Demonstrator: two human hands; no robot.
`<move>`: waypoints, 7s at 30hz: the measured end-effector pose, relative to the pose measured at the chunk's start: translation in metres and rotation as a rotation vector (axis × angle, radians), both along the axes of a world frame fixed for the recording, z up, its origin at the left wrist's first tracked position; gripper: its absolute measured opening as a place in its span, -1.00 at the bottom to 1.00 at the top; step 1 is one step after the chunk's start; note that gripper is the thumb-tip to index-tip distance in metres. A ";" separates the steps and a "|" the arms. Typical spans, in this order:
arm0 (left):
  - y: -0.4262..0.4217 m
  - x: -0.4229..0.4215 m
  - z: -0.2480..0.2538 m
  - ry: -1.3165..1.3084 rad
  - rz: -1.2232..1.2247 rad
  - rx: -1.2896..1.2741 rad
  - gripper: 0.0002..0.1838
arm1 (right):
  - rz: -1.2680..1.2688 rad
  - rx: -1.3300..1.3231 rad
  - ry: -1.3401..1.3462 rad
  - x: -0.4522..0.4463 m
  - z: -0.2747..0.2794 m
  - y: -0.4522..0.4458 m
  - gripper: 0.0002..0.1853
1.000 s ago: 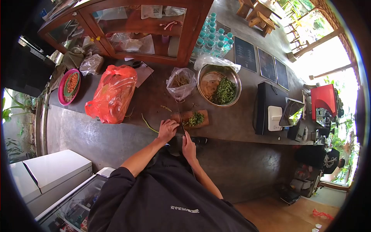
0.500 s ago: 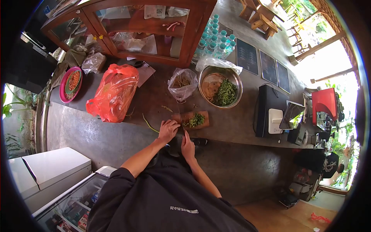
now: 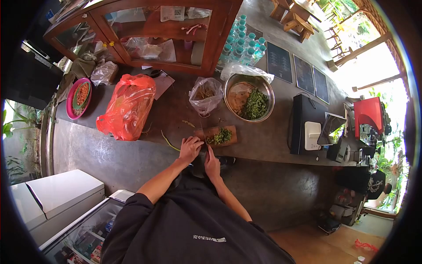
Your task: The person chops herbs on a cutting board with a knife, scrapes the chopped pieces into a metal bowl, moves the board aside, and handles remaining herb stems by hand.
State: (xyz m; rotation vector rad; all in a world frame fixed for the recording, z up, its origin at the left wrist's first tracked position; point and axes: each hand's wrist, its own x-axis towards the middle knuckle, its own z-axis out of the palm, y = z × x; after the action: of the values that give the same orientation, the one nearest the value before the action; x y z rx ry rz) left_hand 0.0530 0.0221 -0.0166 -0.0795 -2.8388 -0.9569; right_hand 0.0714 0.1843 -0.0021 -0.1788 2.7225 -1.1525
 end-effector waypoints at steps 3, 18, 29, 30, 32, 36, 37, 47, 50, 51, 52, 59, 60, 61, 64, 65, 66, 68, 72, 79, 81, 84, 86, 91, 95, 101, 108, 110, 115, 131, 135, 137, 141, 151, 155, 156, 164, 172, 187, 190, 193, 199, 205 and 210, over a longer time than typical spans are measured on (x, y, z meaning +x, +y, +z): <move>0.000 -0.001 -0.002 0.020 0.001 -0.002 -0.74 | 0.008 0.019 0.005 -0.006 0.003 0.001 -0.57; 0.001 0.001 -0.008 -0.012 0.030 -0.013 -0.73 | 0.025 0.004 -0.024 -0.006 0.011 0.005 -0.55; 0.005 0.005 -0.010 0.022 0.037 -0.007 -0.76 | 0.035 0.022 -0.027 -0.009 0.009 0.001 -0.56; 0.004 0.004 -0.011 0.040 0.041 -0.011 -0.76 | 0.033 0.022 -0.054 -0.007 0.014 0.004 -0.56; 0.003 0.004 -0.013 0.060 0.049 -0.018 -0.77 | 0.036 0.020 -0.079 -0.004 0.022 0.006 -0.57; 0.003 0.005 -0.002 0.014 0.041 -0.009 -0.76 | 0.040 0.049 -0.040 0.005 0.003 0.008 -0.56; 0.004 0.004 -0.002 -0.003 0.031 -0.002 -0.75 | 0.054 0.099 -0.023 0.004 -0.001 0.006 -0.56; 0.001 0.002 -0.012 0.067 0.044 -0.019 -0.75 | 0.047 0.035 -0.041 0.007 0.008 0.014 -0.57; 0.002 0.002 -0.007 0.048 0.024 0.005 -0.75 | 0.045 0.060 0.030 0.007 -0.008 0.011 -0.58; 0.002 0.002 -0.008 0.043 0.024 0.009 -0.75 | 0.057 0.074 0.017 0.001 -0.008 0.008 -0.58; 0.001 0.002 -0.008 0.039 0.024 0.011 -0.75 | 0.069 0.087 0.006 -0.004 -0.007 0.007 -0.58; -0.001 0.000 -0.011 0.017 0.053 0.003 -0.77 | 0.056 0.025 0.018 0.006 0.011 0.009 -0.59; 0.000 0.000 -0.009 0.010 0.052 0.018 -0.77 | 0.050 0.026 0.015 0.008 0.007 0.010 -0.59; 0.000 0.001 -0.007 0.002 0.048 0.035 -0.78 | 0.041 0.028 0.011 0.011 0.002 0.011 -0.58; 0.001 0.003 -0.004 -0.009 0.028 0.033 -0.78 | 0.068 0.074 0.014 0.001 -0.009 0.006 -0.57; 0.001 0.003 -0.003 -0.009 0.026 0.034 -0.78 | 0.066 0.075 0.014 -0.003 -0.010 0.006 -0.57; 0.001 0.004 -0.004 0.000 0.021 0.026 -0.77 | 0.073 0.082 0.008 -0.006 -0.007 0.005 -0.57; 0.000 0.003 -0.007 0.014 0.019 0.018 -0.77 | 0.082 0.088 0.005 -0.007 0.000 0.005 -0.56; 0.000 0.003 -0.011 0.016 0.045 0.013 -0.77 | 0.071 0.004 -0.001 0.006 0.005 0.013 -0.57; 0.002 0.008 -0.004 0.009 0.036 0.025 -0.74 | 0.092 0.090 -0.007 -0.002 -0.002 0.007 -0.57; 0.003 0.007 -0.005 0.014 0.037 0.015 -0.74 | 0.080 0.041 0.030 0.000 0.003 0.007 -0.57; 0.002 0.007 -0.005 0.022 0.062 0.005 -0.75 | 0.068 -0.007 0.033 0.007 0.007 0.010 -0.57; 0.003 0.007 -0.005 0.019 0.071 0.006 -0.76 | 0.054 -0.003 -0.005 0.009 0.003 0.012 -0.57; 0.004 0.007 -0.005 0.028 0.056 0.025 -0.76 | 0.077 0.074 -0.049 -0.001 -0.001 0.007 -0.56; 0.001 0.005 -0.011 0.075 0.065 -0.017 -0.76 | 0.066 0.007 0.023 0.003 0.010 0.009 -0.57; 0.002 0.007 -0.003 0.056 0.057 0.023 -0.76 | 0.054 0.066 -0.031 0.006 -0.004 0.011 -0.57; 0.001 0.006 -0.007 0.079 0.067 -0.016 -0.77 | 0.062 0.027 -0.001 0.007 0.005 0.013 -0.58; 0.001 0.008 -0.008 0.072 0.079 -0.011 -0.77 | 0.054 0.022 -0.030 0.012 0.001 0.013 -0.58; 0.003 0.007 -0.006 0.051 0.053 0.006 -0.75 | 0.069 0.044 -0.024 -0.002 -0.004 0.006 -0.57; 0.000 0.010 -0.008 -0.015 0.064 -0.024 -0.74 | 0.076 0.000 -0.021 -0.005 0.005 0.007 -0.57; -0.001 0.009 -0.008 -0.007 0.084 0.007 -0.75 | 0.073 -0.025 0.023 0.009 -0.001 0.013 -0.57; 0.000 0.011 -0.008 -0.004 0.081 0.035 -0.75 | 0.067 0.001 0.013 0.012 -0.006 0.012 -0.58; 0.001 0.010 -0.007 -0.022 0.071 0.036 -0.75 | 0.076 -0.019 0.031 -0.002 -0.003 0.007 -0.57; -0.001 0.009 -0.004 -0.014 0.060 0.014 -0.75 | 0.076 0.051 0.005 0.002 -0.004 0.006 -0.59; -0.002 0.012 -0.007 0.029 0.042 -0.001 -0.75 | 0.091 0.042 0.037 -0.008 -0.003 0.001 -0.59; -0.002 0.012 -0.007 0.027 0.043 -0.015 -0.75 | 0.083 0.009 0.047 -0.006 -0.001 0.002 -0.59; -0.001 0.011 -0.005 0.041 0.040 0.017 -0.76 | 0.063 -0.008 0.077 0.002 -0.010 0.002 -0.57; -0.003 0.010 -0.008 0.065 0.055 -0.017 -0.75 | 0.053 -0.029 -0.017 0.010 0.006 0.011 -0.58; -0.006 0.011 -0.010 0.014 0.015 0.040 -0.70 | 0.044 0.040 -0.101 0.009 0.000 0.006 -0.57; -0.005 0.013 -0.011 0.013 0.006 0.019 -0.69 | 0.055 0.002 0.041 0.002 -0.007 0.004 -0.57; -0.005 0.012 -0.013 0.038 0.018 -0.016 -0.72 | 0.052 -0.026 0.052 0.003 -0.008 0.008 -0.56; -0.002 0.012 -0.009 0.021 0.038 0.044 -0.70 | 0.044 0.001 0.046 0.011 -0.009 0.007 -0.57; -0.004 0.011 -0.013 0.033 0.037 0.005 -0.75 | 0.045 -0.025 0.018 0.001 0.001 0.007 -0.59; -0.002 0.011 -0.011 0.069 0.038 0.027 -0.76 | 0.037 -0.003 0.018 0.011 -0.004 0.008 -0.59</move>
State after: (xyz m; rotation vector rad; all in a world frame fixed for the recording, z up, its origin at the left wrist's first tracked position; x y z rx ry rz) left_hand 0.0640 0.0197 -0.0274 -0.0548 -2.7533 -0.9657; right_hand 0.0827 0.1922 -0.0058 -0.2398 2.7212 -1.1510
